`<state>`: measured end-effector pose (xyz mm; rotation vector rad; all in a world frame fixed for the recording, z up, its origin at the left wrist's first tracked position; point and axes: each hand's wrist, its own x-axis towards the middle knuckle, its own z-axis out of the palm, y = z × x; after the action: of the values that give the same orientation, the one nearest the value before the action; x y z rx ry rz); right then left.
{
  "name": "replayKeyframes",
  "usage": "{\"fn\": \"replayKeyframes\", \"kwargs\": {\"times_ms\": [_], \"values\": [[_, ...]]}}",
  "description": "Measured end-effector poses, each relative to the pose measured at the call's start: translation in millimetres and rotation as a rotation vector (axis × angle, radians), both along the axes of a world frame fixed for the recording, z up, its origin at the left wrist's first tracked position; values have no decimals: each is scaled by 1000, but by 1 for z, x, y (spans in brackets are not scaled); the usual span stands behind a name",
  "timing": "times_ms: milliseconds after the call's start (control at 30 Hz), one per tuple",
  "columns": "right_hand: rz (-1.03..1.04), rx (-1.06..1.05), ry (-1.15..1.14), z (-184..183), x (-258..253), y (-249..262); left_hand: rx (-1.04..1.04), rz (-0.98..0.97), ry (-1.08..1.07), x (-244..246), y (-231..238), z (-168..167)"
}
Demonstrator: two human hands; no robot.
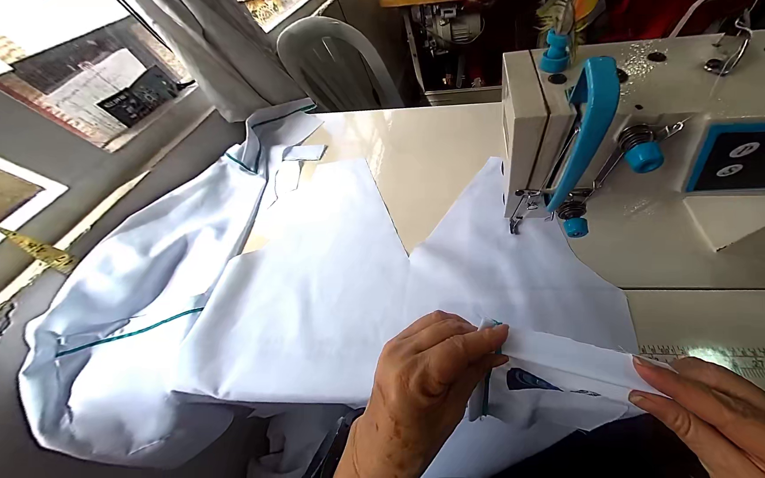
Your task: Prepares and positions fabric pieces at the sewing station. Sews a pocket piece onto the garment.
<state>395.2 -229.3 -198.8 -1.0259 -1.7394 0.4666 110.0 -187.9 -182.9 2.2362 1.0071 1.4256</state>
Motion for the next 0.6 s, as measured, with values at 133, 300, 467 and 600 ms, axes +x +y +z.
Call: {"fn": "replayKeyframes", "kwargs": {"times_ms": [133,300,467,600], "values": [[-9,25,-35,0,1,-1,57,10,32,0,0,-4],[-20,67,-52,-4,-2,-3,91,24,57,-4,-3,-6],[17,-84,33,5,-19,-14,-222,-140,-28,-21,-1,14],[262,-413,270,14,-41,-26,-585,-306,-177,-19,25,49]]}}
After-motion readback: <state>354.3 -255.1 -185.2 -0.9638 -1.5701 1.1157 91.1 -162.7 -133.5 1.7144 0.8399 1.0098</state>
